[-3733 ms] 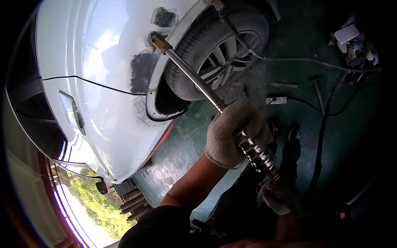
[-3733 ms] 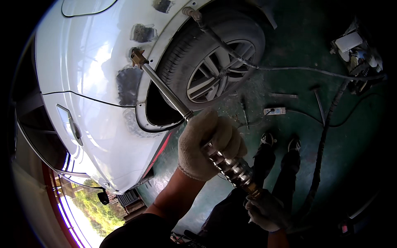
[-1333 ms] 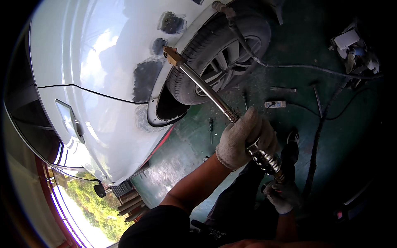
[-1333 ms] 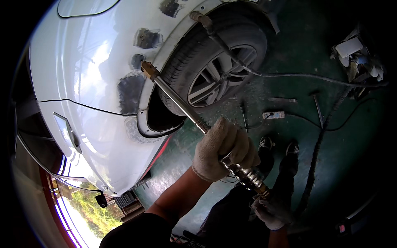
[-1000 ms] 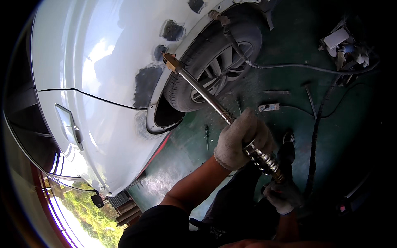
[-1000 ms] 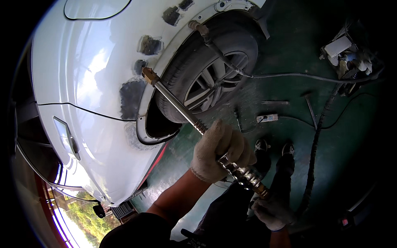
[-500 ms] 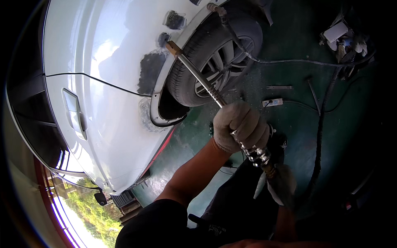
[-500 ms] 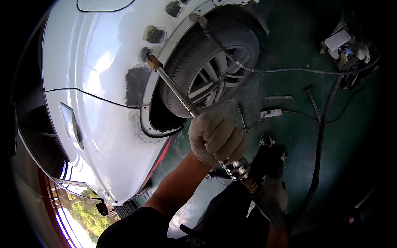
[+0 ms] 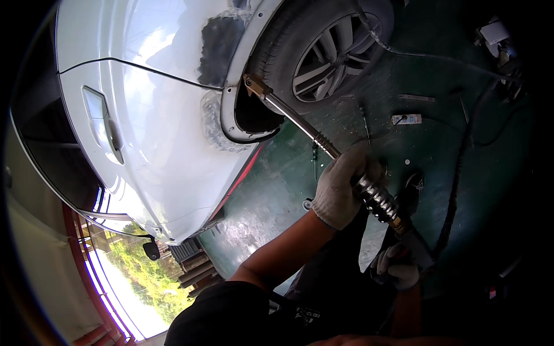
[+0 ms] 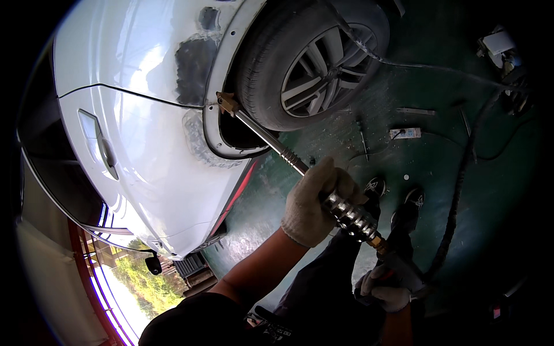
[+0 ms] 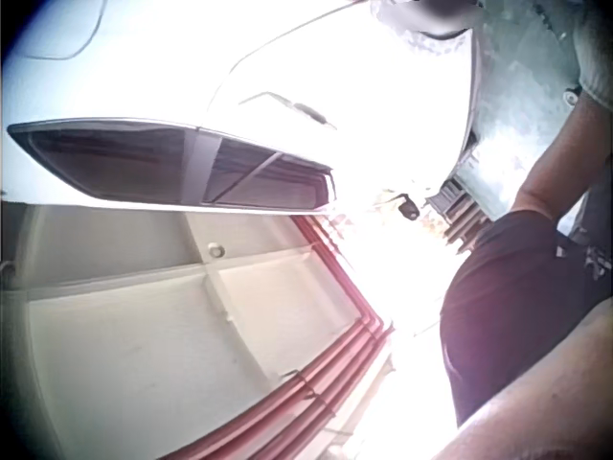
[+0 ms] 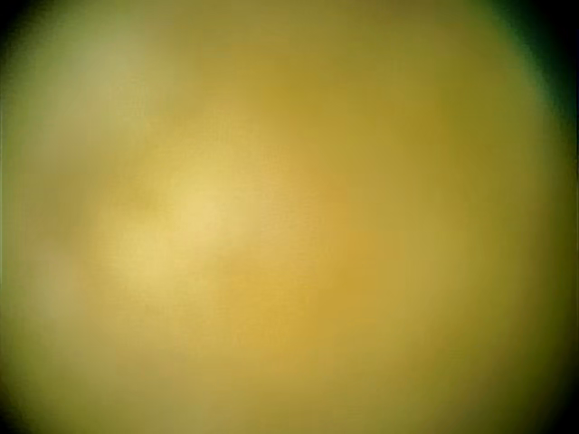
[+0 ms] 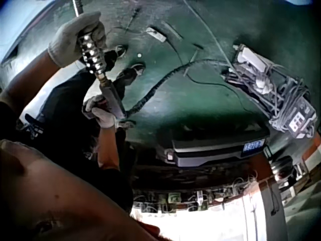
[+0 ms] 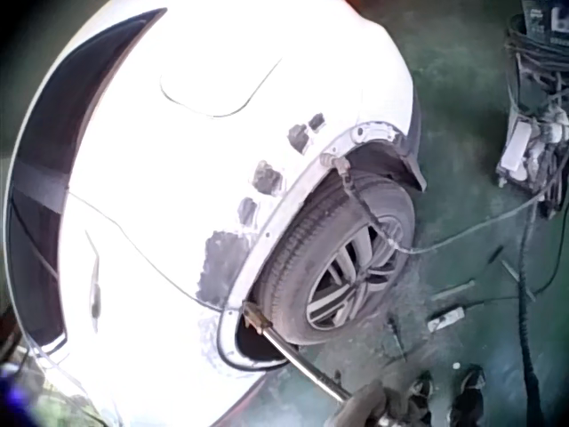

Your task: The person uses a spot welder to attach a puller stud to the rear bumper of a white car. They then use a hammer to tap the stud and the surrounding area. The person repeatedly uses the spot welder to heat and pull the stud, attempting to remove a dent from the bumper.

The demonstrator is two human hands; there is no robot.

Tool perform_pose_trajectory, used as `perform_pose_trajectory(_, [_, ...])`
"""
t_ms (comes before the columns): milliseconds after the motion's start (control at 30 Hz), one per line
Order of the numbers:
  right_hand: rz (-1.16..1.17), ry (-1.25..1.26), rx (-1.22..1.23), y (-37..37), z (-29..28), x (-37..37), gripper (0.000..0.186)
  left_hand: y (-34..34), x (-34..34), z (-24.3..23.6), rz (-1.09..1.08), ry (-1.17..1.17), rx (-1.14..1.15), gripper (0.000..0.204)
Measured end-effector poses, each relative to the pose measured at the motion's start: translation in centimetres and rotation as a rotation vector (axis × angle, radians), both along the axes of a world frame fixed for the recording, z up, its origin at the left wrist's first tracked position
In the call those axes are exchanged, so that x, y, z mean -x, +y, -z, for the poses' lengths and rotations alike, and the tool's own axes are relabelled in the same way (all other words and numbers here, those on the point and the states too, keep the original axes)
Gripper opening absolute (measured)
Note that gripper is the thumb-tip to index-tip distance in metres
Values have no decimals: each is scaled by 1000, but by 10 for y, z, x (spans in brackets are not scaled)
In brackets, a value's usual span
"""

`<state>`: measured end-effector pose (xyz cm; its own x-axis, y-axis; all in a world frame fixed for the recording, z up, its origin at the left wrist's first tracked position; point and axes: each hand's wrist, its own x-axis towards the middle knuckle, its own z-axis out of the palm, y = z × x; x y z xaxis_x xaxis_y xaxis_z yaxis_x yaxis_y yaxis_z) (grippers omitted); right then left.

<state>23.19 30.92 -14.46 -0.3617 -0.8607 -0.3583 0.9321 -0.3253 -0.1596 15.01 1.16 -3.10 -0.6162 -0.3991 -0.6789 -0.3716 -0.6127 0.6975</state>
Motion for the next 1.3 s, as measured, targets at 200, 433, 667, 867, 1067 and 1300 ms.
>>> perform_pose_trajectory(200, [33, -64, -34, -30, 0, -23, 49, -24, -22, 6, -36, 19, -81, 48])
perform_pose_trajectory(433, [43, -146, -42, -51, 11, -49, 47, -44, -24, 5, 12, 33, -99, 47])
perform_pose_trajectory(667, [187, -105, -30, -80, -1, -43, 43, -47, 4, -2, 242, 45, 182, 49])
perform_pose_trajectory(867, [220, -42, 38, -92, 7, -41, 47, -52, 18, -4, 316, 141, 195, 48])
perform_pose_trajectory(1067, [201, 24, 35, -93, 17, -39, 48, -59, 22, -3, 200, 128, -59, 43])
perform_pose_trajectory(1300, [234, 1, 9, -97, 11, -17, 40, -62, 25, -2, 197, 206, -22, 38])
